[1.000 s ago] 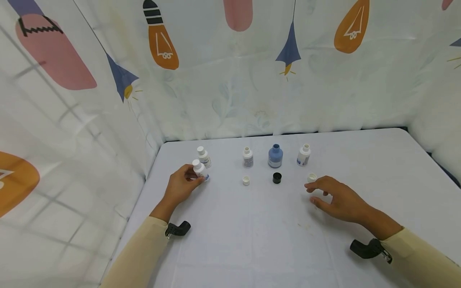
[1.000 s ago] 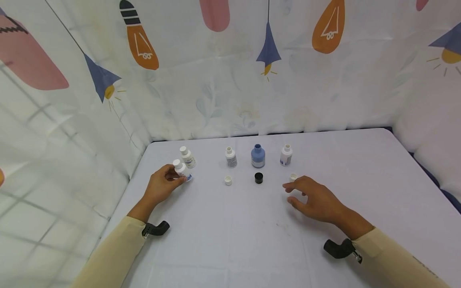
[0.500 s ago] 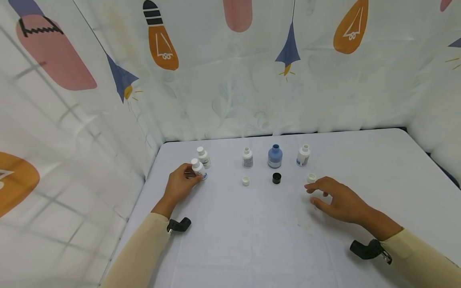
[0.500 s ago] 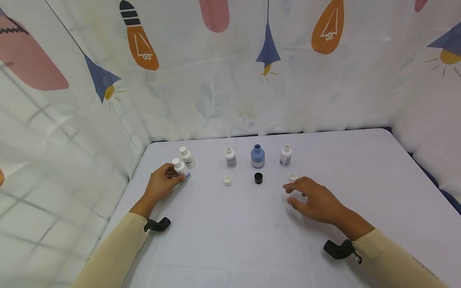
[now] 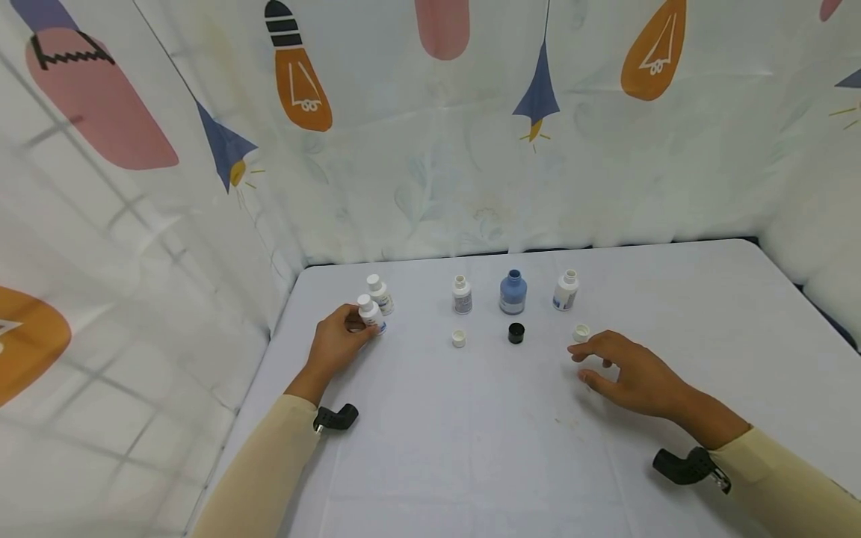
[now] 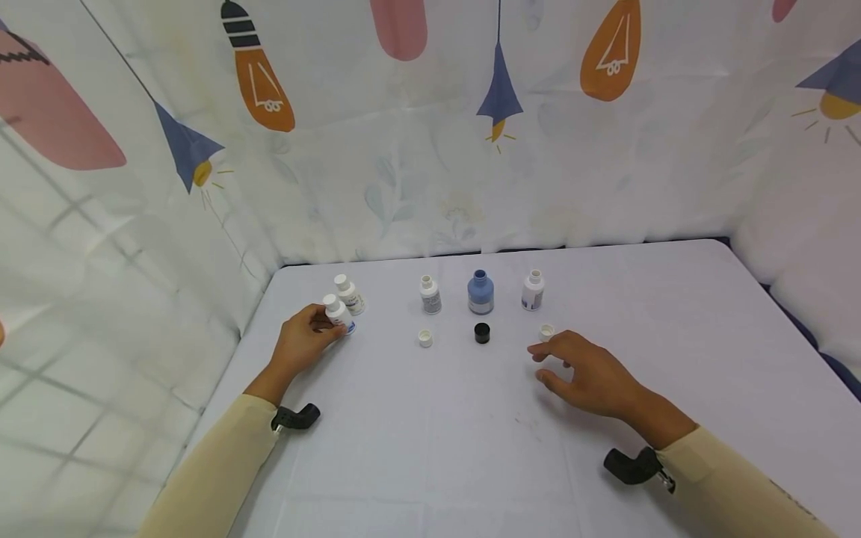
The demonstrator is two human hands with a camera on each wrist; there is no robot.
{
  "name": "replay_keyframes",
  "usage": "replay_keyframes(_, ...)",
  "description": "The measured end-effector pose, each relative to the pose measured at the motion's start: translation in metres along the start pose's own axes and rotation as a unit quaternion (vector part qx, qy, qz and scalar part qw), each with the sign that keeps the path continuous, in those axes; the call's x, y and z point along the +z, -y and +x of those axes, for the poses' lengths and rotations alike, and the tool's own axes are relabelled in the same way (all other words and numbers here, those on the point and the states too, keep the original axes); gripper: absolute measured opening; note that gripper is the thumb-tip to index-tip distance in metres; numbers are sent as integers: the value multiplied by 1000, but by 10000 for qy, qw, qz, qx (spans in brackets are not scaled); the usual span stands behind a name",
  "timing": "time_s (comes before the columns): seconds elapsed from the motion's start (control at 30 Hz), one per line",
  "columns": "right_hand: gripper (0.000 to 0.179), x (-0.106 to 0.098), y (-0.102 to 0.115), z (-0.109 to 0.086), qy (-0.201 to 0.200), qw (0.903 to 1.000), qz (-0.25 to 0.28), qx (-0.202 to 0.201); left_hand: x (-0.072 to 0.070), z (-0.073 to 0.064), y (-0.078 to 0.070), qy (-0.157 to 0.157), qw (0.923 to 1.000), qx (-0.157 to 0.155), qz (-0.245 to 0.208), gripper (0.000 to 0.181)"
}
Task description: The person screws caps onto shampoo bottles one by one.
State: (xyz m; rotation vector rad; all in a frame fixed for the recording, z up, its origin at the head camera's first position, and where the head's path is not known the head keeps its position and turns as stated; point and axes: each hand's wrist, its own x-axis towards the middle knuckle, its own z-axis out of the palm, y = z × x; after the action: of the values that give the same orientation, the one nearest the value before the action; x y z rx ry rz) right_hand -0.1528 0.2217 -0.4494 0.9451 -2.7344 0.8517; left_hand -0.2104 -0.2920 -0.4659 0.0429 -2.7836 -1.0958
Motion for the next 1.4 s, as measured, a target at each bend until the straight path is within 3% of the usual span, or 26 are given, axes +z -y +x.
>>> replay_keyframes(0.27, 43, 1, 1, 1, -21, 9999, 33, -109, -2, -1, -1, 17, 10000, 16, 12, 56)
replay_keyframes(0.47, 41, 0, 4, 4, -28, 9999, 70, -108, -6, -5, -5, 285, 9987, -378, -188, 72)
replay_keyframes(0.6, 41, -1, 5, 5, 22, 10000, 64, -34, -9, -10, -11, 436, 9975, -552, -47, 78)
replay_keyframes(0.87, 43, -1, 3, 6, -140, 9996, -23, -243, -14, -27, -27, 508, 9938, -727, 665, 43)
replay_keyframes(1.0, 42, 0, 2, 8, -230, 9989, -223, -327, -14, -32, -36, 936, 9931, -401, 578, 33)
replay_keyframes(1.17, 38, 3, 2, 14, -182, 9991, -204, -320, -6, -34, -44, 1446, 9894, 146, 9, 29)
replay_keyframes(1.27, 37, 5, 3, 19, -66, 9996, -141, -242, 0, -33, -47, 1525, 9869, 468, -262, 27)
replay_keyframes(1.4, 39, 9, 3, 26, 54, 9999, -42, -107, 12, -30, -52, 1378, 9860, 801, -486, 32)
